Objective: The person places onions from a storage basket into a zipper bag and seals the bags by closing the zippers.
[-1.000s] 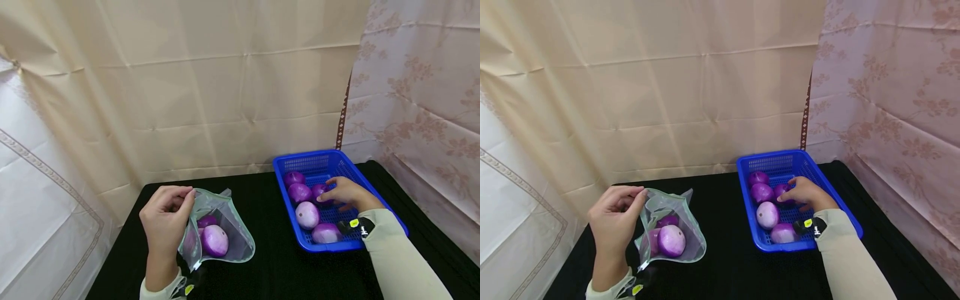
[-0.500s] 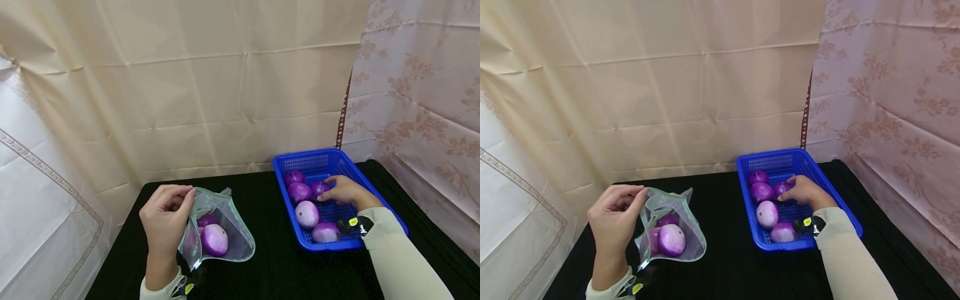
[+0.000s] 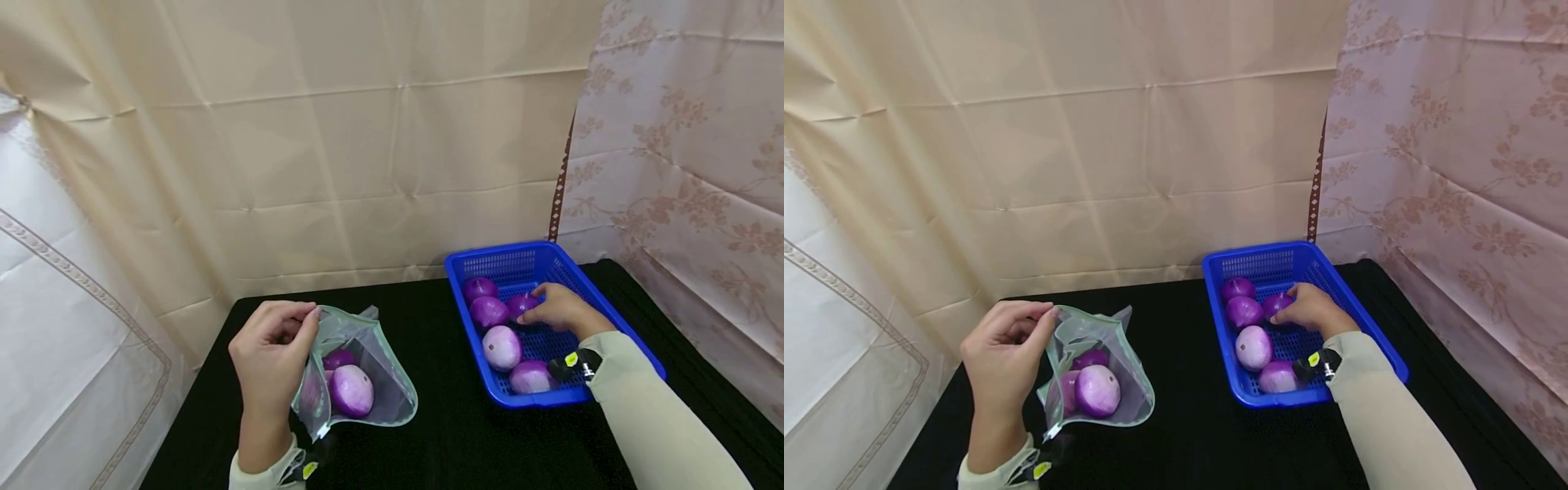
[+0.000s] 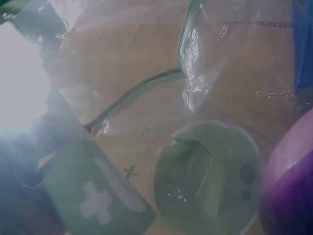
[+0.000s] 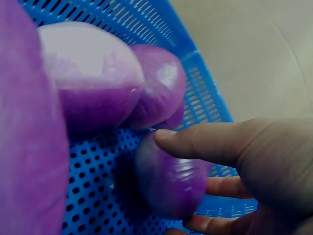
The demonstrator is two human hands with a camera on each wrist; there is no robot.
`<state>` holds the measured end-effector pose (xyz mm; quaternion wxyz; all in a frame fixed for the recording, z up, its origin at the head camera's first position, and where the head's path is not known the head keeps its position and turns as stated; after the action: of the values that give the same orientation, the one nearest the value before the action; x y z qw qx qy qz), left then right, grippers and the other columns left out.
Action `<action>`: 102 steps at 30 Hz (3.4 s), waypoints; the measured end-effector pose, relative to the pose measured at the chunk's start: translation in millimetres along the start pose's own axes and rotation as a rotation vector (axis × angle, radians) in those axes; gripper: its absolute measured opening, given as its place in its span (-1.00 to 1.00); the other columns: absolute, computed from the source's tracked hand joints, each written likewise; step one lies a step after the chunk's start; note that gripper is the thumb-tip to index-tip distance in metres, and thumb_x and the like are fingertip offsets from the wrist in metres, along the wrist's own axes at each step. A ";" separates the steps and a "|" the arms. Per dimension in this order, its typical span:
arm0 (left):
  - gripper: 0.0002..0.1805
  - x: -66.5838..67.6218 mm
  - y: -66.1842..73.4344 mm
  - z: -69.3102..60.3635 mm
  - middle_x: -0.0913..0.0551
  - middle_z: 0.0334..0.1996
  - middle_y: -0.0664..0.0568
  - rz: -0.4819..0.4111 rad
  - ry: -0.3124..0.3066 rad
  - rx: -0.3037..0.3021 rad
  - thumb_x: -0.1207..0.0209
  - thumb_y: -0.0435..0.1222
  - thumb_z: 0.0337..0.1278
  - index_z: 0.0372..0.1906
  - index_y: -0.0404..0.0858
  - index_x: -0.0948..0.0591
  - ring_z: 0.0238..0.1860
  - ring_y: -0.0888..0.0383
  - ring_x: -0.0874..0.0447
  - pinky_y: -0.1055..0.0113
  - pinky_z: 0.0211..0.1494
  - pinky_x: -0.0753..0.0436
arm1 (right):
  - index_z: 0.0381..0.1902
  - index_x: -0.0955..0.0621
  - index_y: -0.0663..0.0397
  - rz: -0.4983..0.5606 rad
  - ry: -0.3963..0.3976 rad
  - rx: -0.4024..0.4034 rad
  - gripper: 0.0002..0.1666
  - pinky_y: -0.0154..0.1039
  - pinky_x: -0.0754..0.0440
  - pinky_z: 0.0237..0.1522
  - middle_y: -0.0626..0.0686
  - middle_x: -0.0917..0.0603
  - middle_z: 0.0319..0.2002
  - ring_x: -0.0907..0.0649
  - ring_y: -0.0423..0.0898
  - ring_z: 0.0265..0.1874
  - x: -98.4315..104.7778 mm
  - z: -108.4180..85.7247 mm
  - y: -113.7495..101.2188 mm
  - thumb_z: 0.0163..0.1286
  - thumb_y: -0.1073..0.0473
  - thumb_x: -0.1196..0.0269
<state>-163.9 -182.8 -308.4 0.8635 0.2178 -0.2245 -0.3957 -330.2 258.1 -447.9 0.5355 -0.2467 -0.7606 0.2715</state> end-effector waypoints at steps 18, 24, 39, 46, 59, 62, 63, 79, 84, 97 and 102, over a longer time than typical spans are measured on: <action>-0.88 1.4 -18.0 -4.0 -0.76 -0.35 0.03 -0.010 -0.008 0.003 -0.49 -0.53 -0.03 -0.35 -0.34 -0.81 -0.56 0.35 -0.56 0.62 -0.44 -0.48 | 0.36 -0.40 0.43 -0.139 0.085 0.006 0.01 0.36 -0.45 0.28 0.55 -0.50 0.25 -0.51 0.45 0.22 2.5 8.4 -2.7 0.23 -0.18 -0.48; -0.87 1.5 -18.1 -3.8 -0.76 -0.36 0.02 -0.008 -0.006 0.002 -0.49 -0.54 -0.04 -0.35 -0.33 -0.81 -0.56 0.34 -0.56 0.62 -0.44 -0.49 | 0.41 -0.37 0.40 -0.107 0.083 0.012 0.03 0.35 -0.48 0.25 0.55 -0.47 0.30 -0.50 0.44 0.23 5.4 9.0 -2.0 0.27 -0.21 -0.44; -0.88 3.4 -10.0 -1.5 -0.75 -0.38 -0.03 -0.010 0.006 0.001 -0.47 -0.58 -0.04 -0.38 -0.35 -0.80 -0.57 0.35 -0.55 0.62 -0.45 -0.47 | 0.41 -0.38 0.39 -0.048 0.166 0.130 -0.03 0.19 -0.65 0.03 0.55 -0.56 0.19 -0.62 0.41 0.12 12.5 -4.9 -11.8 0.29 -0.14 -0.45; -0.88 3.6 1.3 0.6 -0.75 -0.39 -0.06 -0.003 0.010 0.006 -0.46 -0.59 -0.03 -0.38 -0.37 -0.79 -0.57 0.35 -0.54 0.63 -0.44 -0.47 | 0.42 -0.40 0.34 -0.009 0.193 0.171 -0.05 0.24 -0.63 0.05 0.55 -0.54 0.21 -0.57 0.44 0.18 14.8 -18.7 -18.4 0.30 -0.13 -0.45; -0.87 1.2 -15.4 -3.0 -0.75 -0.37 -0.01 0.003 0.001 0.014 -0.47 -0.57 -0.04 -0.37 -0.35 -0.80 -0.56 0.34 -0.54 0.62 -0.44 -0.47 | 0.54 -0.32 0.13 0.133 0.210 0.168 0.07 0.38 -0.52 0.19 0.50 -0.39 0.40 -0.44 0.44 0.34 10.6 -50.5 -31.0 0.28 -0.30 -0.44; -0.88 0.7 -16.0 -3.3 -0.75 -0.37 -0.01 0.003 -0.005 0.015 -0.47 -0.56 -0.03 -0.36 -0.35 -0.80 -0.56 0.34 -0.55 0.62 -0.44 -0.48 | 0.56 -0.30 0.10 0.178 0.222 0.173 0.10 0.34 -0.54 0.21 0.46 -0.38 0.42 -0.42 0.42 0.36 7.8 -57.2 -33.2 0.27 -0.32 -0.44; -0.88 0.7 -15.0 -3.0 -0.75 -0.37 -0.01 0.002 -0.007 0.015 -0.47 -0.57 -0.03 -0.36 -0.36 -0.80 -0.56 0.34 -0.55 0.62 -0.44 -0.48 | 0.56 -0.30 0.09 0.196 0.225 0.178 0.10 0.31 -0.55 0.20 0.44 -0.38 0.43 -0.43 0.41 0.37 7.0 -59.2 -34.0 0.27 -0.32 -0.44; -0.89 1.6 6.7 2.3 -0.75 -0.40 -0.08 -0.012 -0.004 -0.015 -0.44 -0.60 -0.03 -0.39 -0.39 -0.79 -0.57 0.35 -0.54 0.62 -0.45 -0.45 | 0.48 -0.36 0.28 0.469 0.312 0.313 -0.25 -0.28 -0.72 -0.20 -0.17 -0.58 0.06 -0.64 -0.30 -0.15 6.4 -86.3 -43.7 0.51 0.02 -0.31; -0.87 1.3 3.7 1.9 -0.75 -0.39 -0.08 -0.017 -0.002 -0.024 -0.44 -0.62 -0.05 -0.39 -0.39 -0.79 -0.57 0.35 -0.54 0.62 -0.45 -0.46 | 0.45 -0.36 0.30 0.508 0.328 0.328 -0.29 -0.30 -0.70 -0.22 -0.27 -0.59 -0.02 -0.63 -0.28 -0.16 7.7 -88.3 -45.7 0.51 0.08 -0.30; -0.86 0.3 -2.7 1.4 -0.75 -0.38 -0.04 0.000 -0.004 -0.010 -0.46 -0.60 -0.04 -0.39 -0.35 -0.80 -0.57 0.36 -0.54 0.61 -0.45 -0.47 | 0.20 -0.52 -0.01 0.574 0.371 0.435 -0.63 -0.35 -0.61 -0.25 -0.17 -0.64 -0.09 -0.61 -0.22 -0.21 2.4 -101.8 -64.7 0.48 0.22 -0.27; -0.87 0.1 -6.3 0.0 -0.75 -0.38 -0.03 0.011 -0.002 -0.006 -0.47 -0.59 -0.04 -0.39 -0.34 -0.80 -0.57 0.36 -0.54 0.62 -0.45 -0.46 | 0.23 -0.49 0.04 0.528 0.412 0.445 -0.57 -0.44 -0.62 -0.15 -0.10 -0.59 -0.01 -0.61 -0.20 -0.11 -2.3 -107.4 -74.4 0.47 0.18 -0.29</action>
<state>-167.5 -186.6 -311.8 0.8660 0.2137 -0.2255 -0.3918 -233.9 218.1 -369.1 0.6291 -0.3610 -0.4705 0.5025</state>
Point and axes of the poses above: each hand's wrist, its own z-axis towards the middle knuckle, its own x-axis out of the back of the hand, y = z × x, the point moved 2 cm from there along z, towards the middle knuckle
